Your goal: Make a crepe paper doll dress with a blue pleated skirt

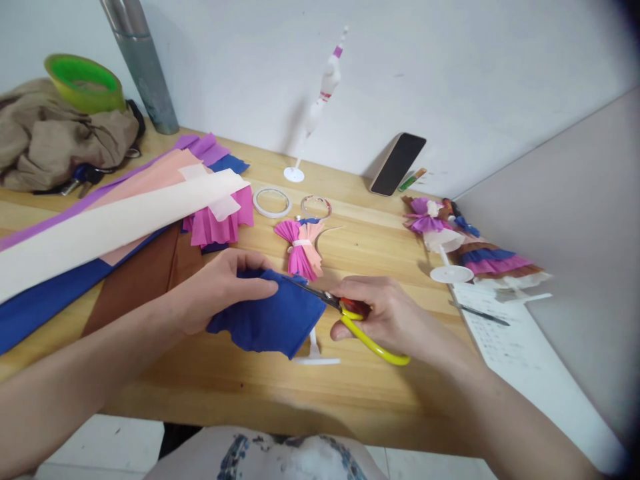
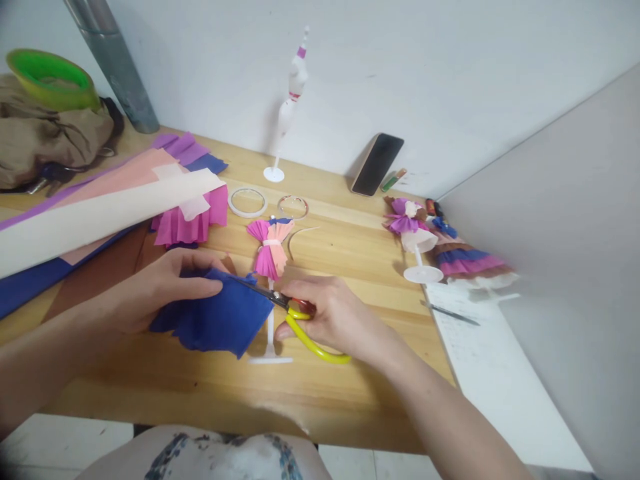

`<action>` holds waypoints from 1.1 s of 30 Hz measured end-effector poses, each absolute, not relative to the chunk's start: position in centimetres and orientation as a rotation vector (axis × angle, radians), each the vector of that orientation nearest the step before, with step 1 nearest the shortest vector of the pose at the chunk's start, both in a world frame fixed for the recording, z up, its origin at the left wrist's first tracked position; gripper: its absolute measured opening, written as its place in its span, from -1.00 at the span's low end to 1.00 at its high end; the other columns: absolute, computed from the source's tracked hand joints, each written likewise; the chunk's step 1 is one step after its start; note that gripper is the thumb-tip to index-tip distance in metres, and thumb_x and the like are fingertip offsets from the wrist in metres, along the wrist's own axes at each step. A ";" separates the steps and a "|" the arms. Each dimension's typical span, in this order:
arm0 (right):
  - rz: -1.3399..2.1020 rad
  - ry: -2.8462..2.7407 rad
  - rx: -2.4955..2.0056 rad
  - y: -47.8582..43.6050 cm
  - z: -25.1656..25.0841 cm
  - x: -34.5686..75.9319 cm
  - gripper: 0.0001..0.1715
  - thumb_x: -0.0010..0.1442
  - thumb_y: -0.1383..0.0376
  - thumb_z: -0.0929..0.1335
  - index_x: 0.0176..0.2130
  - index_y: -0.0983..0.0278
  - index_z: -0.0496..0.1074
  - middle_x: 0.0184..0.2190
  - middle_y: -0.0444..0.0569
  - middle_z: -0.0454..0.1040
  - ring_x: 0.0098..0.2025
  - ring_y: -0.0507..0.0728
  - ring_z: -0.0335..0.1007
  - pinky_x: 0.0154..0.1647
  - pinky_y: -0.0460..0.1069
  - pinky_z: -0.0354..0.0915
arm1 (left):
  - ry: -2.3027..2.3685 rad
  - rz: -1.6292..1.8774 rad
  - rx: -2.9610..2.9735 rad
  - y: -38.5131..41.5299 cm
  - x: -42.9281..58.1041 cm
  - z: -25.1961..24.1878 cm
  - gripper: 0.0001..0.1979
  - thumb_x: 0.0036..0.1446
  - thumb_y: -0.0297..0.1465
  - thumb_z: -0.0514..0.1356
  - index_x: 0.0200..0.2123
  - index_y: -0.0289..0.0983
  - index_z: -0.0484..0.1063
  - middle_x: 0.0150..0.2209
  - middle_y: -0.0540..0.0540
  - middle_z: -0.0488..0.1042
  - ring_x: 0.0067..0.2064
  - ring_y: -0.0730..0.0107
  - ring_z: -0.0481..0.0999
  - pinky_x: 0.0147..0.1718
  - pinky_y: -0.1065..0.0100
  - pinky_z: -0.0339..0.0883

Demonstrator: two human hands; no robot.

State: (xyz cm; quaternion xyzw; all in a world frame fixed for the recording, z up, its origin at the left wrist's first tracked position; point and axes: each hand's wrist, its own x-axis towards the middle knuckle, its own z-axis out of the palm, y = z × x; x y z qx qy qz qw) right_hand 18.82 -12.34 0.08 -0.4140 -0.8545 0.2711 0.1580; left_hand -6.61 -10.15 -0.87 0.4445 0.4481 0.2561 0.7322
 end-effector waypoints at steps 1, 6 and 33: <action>0.782 -2.446 -1.188 -12.3 0.0 18.9 -0.52 0.15 -0.07 0.39 -0.32 0.32 0.50 -0.61 -0.21 0.18 -0.55 -0.03 0.02 -0.52 -0.11 0.05 | 1.007 0.569 0.967 -10.1 -6.7 -0.8 -0.79 -0.18 -0.32 0.38 -0.47 -0.31 0.49 -0.49 -0.02 0.46 -0.49 0.46 0.41 -0.52 0.46 0.26; 0.892 -2.419 -1.203 -12.3 0.0 18.9 -0.49 0.14 -0.10 0.39 -0.37 0.31 0.43 -0.58 -0.22 0.14 -0.53 -0.03 0.01 -0.52 -0.12 0.03 | 1.188 0.597 0.895 -10.0 -6.6 0.1 -0.72 -0.29 -0.39 0.42 -0.49 -0.28 0.40 -0.57 0.07 0.43 -0.59 0.54 0.33 -0.63 0.52 0.17; 0.884 -2.435 -1.183 -12.5 0.0 17.5 -0.47 0.13 -0.12 0.39 -0.29 0.31 0.41 -0.46 -0.11 0.24 -0.43 0.05 0.14 -0.41 -0.06 0.10 | 1.072 0.604 1.050 -10.2 -6.5 -1.3 -0.79 -0.19 -0.31 0.39 -0.48 -0.29 0.51 -0.51 -0.03 0.46 -0.48 0.43 0.42 -0.58 0.47 0.18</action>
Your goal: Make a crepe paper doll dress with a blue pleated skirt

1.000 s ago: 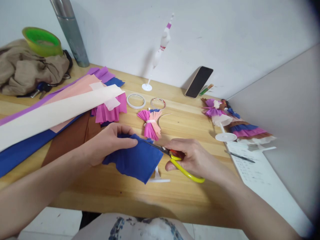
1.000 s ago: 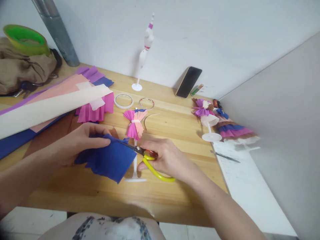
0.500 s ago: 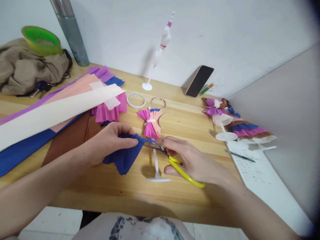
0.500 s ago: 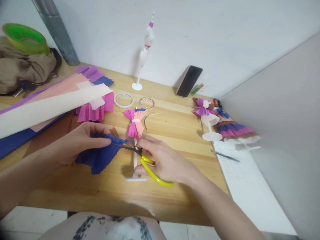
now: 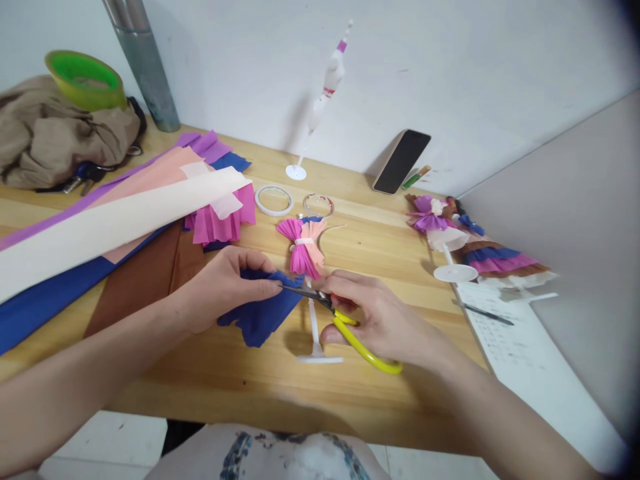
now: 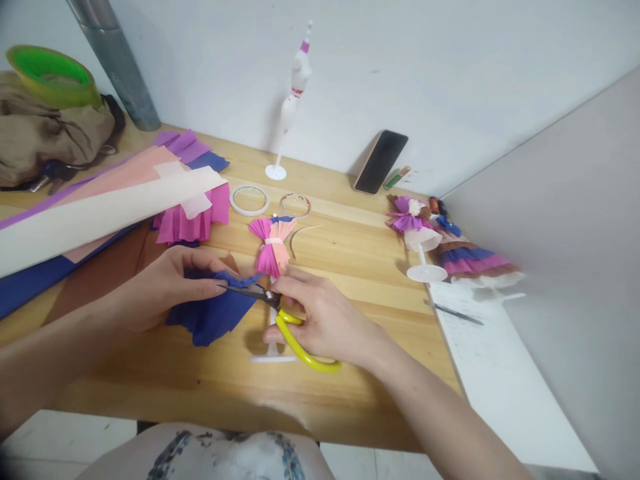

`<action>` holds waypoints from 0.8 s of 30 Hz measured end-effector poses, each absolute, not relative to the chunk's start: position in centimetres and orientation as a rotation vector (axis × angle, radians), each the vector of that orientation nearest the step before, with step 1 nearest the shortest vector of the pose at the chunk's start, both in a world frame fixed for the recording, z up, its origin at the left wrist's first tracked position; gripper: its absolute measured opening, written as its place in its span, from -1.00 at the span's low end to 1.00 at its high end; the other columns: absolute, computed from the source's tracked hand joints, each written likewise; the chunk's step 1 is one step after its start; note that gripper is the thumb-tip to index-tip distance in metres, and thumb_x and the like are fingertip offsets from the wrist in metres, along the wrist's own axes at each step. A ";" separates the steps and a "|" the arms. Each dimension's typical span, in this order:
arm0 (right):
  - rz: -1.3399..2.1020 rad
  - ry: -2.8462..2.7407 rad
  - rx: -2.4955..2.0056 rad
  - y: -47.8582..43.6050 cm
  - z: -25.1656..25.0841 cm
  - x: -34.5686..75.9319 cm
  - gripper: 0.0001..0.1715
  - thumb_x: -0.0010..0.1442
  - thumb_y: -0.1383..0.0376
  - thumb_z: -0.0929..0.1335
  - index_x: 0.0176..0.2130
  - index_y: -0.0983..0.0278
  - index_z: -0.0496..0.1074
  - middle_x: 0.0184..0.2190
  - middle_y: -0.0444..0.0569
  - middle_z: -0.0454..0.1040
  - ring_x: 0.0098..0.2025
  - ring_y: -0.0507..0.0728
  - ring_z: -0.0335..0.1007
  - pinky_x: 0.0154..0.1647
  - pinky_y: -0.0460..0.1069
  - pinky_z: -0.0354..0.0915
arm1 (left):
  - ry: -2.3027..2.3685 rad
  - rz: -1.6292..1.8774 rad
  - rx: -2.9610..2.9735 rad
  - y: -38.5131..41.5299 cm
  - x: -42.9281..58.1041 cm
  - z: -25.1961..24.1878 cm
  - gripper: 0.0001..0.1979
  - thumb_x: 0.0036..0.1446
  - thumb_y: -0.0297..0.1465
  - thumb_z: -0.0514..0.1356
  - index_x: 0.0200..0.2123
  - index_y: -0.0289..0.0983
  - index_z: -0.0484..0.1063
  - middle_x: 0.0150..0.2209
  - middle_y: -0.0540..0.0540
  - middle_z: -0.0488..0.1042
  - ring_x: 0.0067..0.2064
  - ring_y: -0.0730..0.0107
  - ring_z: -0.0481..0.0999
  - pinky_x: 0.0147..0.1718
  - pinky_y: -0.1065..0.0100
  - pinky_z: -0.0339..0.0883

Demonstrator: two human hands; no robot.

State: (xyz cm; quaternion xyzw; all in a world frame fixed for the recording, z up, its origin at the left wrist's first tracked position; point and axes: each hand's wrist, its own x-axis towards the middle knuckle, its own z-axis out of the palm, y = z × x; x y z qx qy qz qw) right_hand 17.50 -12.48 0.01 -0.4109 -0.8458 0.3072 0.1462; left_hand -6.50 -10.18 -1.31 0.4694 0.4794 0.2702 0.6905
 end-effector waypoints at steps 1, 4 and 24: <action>0.887 -2.427 -1.181 -12.5 0.0 17.5 -0.45 0.12 -0.13 0.38 -0.28 0.31 0.42 -0.47 -0.13 0.23 -0.44 0.05 0.13 -0.42 -0.06 0.09 | 1.074 0.609 1.056 -10.2 -6.5 -1.3 -0.79 -0.19 -0.31 0.39 -0.48 -0.29 0.51 -0.52 -0.03 0.46 -0.49 0.43 0.42 -0.58 0.47 0.18; 0.893 -2.394 -1.184 -12.5 0.0 17.4 -0.39 0.11 -0.19 0.35 -0.28 0.32 0.45 -0.51 -0.15 0.19 -0.47 0.04 0.10 -0.46 -0.07 0.07 | 1.083 0.617 1.061 -10.2 -6.5 -1.5 -0.80 -0.18 -0.31 0.39 -0.47 -0.28 0.52 -0.53 -0.02 0.46 -0.49 0.43 0.42 -0.58 0.46 0.20; 0.780 -2.366 -1.183 -12.5 -0.9 17.6 -0.40 0.11 -0.19 0.34 -0.43 0.31 0.49 -0.55 -0.12 0.32 -0.52 -0.01 0.14 -0.47 -0.10 0.12 | 1.071 0.653 0.928 -10.2 -6.2 -1.5 -0.72 -0.32 -0.32 0.44 -0.51 -0.33 0.49 -0.43 -0.08 0.50 -0.43 0.40 0.45 -0.54 0.45 0.26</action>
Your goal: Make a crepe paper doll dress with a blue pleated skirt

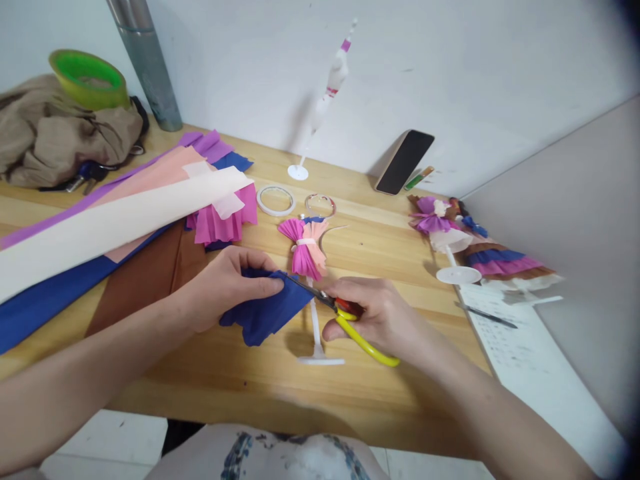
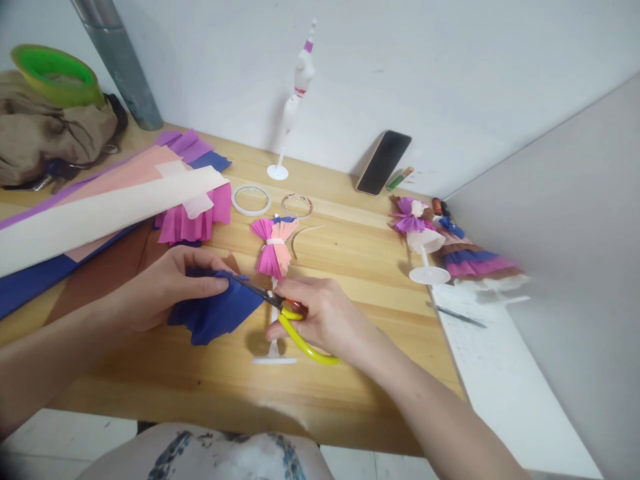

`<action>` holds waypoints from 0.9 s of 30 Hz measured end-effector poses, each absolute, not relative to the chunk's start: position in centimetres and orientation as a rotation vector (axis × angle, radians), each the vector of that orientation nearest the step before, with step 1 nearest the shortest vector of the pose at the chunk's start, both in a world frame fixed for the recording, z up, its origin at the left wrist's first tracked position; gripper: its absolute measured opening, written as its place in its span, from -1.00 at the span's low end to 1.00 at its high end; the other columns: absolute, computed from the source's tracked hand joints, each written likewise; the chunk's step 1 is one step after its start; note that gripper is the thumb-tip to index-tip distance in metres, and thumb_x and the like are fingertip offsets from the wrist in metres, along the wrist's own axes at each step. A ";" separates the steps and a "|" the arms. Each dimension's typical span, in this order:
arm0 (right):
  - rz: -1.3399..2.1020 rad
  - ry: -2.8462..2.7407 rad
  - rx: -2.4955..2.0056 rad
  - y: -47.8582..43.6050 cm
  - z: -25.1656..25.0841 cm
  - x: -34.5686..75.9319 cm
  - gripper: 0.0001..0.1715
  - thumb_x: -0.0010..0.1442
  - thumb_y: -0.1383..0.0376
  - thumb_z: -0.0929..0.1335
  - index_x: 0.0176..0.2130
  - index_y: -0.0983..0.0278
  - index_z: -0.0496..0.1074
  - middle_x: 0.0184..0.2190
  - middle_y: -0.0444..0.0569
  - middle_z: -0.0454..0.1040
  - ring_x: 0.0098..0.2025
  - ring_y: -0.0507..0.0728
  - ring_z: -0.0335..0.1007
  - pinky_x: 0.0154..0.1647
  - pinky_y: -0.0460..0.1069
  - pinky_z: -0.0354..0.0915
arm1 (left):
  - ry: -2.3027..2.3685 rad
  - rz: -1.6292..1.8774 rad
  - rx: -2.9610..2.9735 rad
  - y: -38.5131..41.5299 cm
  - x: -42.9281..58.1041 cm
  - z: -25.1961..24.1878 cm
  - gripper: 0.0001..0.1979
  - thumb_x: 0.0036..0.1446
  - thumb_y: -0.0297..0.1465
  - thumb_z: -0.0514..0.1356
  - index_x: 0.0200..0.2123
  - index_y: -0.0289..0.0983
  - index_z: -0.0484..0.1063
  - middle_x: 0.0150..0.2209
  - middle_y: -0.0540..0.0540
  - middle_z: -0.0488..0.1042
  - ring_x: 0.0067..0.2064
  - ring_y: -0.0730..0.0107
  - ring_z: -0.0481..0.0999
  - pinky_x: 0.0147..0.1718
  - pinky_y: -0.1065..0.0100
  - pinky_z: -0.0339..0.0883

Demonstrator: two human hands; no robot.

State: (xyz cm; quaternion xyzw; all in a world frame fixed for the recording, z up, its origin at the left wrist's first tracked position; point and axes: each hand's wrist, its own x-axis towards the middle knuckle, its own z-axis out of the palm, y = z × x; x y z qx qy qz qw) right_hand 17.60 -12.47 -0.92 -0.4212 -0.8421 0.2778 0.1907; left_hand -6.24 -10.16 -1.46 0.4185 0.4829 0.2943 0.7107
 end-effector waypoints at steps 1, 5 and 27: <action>0.757 -2.361 -1.172 -12.5 -0.9 17.5 -0.40 0.12 -0.18 0.34 -0.44 0.31 0.49 -0.55 -0.12 0.30 -0.53 -0.01 0.13 -0.49 -0.11 0.11 | 1.074 0.648 0.932 -10.1 -6.2 -1.5 -0.72 -0.32 -0.32 0.44 -0.51 -0.33 0.49 -0.41 -0.09 0.51 -0.42 0.38 0.46 -0.54 0.45 0.27; 0.636 -2.331 -1.193 -12.7 -0.3 17.8 -0.43 0.18 -0.14 0.32 -0.42 0.31 0.47 -0.59 -0.16 0.20 -0.57 -0.02 0.02 -0.56 -0.10 0.05 | 1.097 0.631 0.951 -10.1 -6.3 -1.4 -0.69 -0.32 -0.31 0.43 -0.47 -0.33 0.49 -0.35 -0.14 0.55 -0.41 0.33 0.49 -0.54 0.43 0.29; 0.301 -2.278 -2.438 -9.3 -1.9 23.9 -0.71 0.16 0.16 0.32 -0.19 0.25 0.50 -0.35 0.08 0.60 -0.33 0.25 0.50 -0.44 -0.02 0.09 | 1.085 0.621 0.938 -10.4 -6.5 -1.0 -0.71 -0.20 -0.27 0.44 -0.45 -0.33 0.50 -0.50 -0.04 0.52 -0.50 0.46 0.47 -0.52 0.49 0.33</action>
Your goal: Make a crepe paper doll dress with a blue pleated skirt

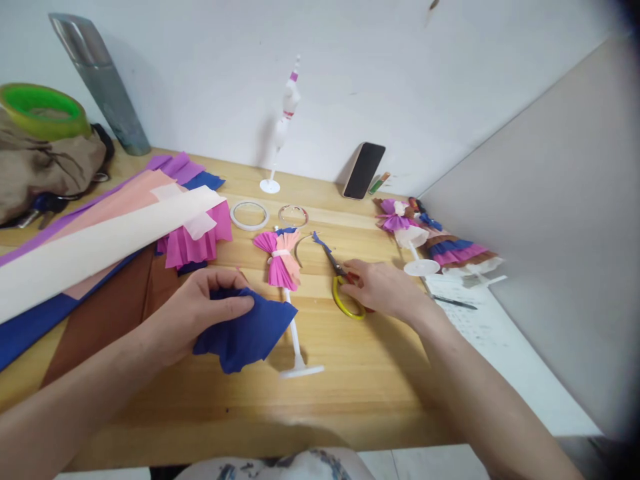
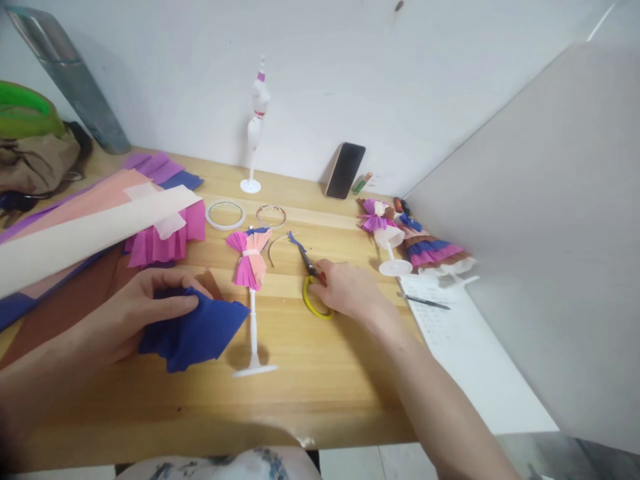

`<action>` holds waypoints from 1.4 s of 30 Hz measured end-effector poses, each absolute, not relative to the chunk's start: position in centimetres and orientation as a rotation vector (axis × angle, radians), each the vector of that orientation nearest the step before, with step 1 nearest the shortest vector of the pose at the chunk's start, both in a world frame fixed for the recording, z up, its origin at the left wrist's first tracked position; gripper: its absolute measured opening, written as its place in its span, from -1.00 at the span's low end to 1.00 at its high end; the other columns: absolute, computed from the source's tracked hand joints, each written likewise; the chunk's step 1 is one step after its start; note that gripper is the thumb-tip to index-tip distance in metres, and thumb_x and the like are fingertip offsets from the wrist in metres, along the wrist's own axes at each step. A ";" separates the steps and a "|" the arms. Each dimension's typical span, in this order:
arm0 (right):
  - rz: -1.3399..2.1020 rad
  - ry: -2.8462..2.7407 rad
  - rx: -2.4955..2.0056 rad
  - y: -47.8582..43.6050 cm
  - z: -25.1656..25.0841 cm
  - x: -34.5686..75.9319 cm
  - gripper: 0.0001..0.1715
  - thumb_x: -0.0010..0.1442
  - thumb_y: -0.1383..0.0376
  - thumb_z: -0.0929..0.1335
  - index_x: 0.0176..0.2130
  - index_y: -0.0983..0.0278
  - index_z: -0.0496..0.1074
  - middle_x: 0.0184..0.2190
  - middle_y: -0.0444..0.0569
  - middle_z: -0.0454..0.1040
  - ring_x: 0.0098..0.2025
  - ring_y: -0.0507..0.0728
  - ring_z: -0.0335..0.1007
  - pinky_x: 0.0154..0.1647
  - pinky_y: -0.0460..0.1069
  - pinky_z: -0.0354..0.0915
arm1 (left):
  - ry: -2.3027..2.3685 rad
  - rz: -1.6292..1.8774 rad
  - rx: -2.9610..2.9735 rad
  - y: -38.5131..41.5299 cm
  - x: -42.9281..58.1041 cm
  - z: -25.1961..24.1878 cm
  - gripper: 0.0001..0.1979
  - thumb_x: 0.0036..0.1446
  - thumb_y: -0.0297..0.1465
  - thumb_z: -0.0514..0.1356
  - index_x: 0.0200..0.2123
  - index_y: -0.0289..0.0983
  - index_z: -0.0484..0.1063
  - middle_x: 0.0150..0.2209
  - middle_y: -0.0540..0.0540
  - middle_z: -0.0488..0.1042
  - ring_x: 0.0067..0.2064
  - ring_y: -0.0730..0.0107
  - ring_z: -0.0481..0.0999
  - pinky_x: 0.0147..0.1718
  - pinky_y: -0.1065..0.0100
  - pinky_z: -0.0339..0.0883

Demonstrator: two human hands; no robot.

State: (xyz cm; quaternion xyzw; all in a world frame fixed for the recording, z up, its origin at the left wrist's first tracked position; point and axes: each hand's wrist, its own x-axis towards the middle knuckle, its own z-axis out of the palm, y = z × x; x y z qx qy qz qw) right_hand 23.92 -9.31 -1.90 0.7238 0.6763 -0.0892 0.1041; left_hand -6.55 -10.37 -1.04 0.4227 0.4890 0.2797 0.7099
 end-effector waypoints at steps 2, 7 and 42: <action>-0.267 2.023 2.330 -8.0 -2.1 23.8 -0.72 0.19 0.18 0.31 -0.22 0.27 0.54 -0.31 0.12 0.60 -0.28 0.25 0.50 -0.40 -0.02 0.13 | 1.083 0.613 0.934 -10.4 -6.5 -0.9 -0.72 -0.19 -0.28 0.44 -0.45 -0.33 0.51 -0.50 -0.04 0.53 -0.49 0.46 0.47 -0.50 0.49 0.34; -0.486 2.229 2.479 -3.1 -4.9 23.3 -0.72 0.18 0.19 0.35 -0.21 0.32 0.55 -0.27 0.08 0.60 -0.31 0.12 0.46 -0.35 -0.06 0.19 | 1.069 0.640 0.956 -10.5 -6.4 -0.7 -0.74 -0.19 -0.28 0.44 -0.48 -0.33 0.51 -0.50 -0.05 0.53 -0.50 0.46 0.47 -0.51 0.49 0.34; -0.159 2.087 2.415 -0.8 -3.5 30.0 -0.79 -0.05 0.49 0.33 -0.53 0.33 0.57 -0.53 0.07 0.57 -0.42 0.18 0.47 -0.39 0.00 0.23 | 1.056 0.694 0.841 -9.9 -6.7 -1.8 -0.61 -0.31 -0.22 0.50 -0.46 -0.33 0.48 -0.55 -0.01 0.47 -0.55 0.48 0.42 -0.57 0.49 0.26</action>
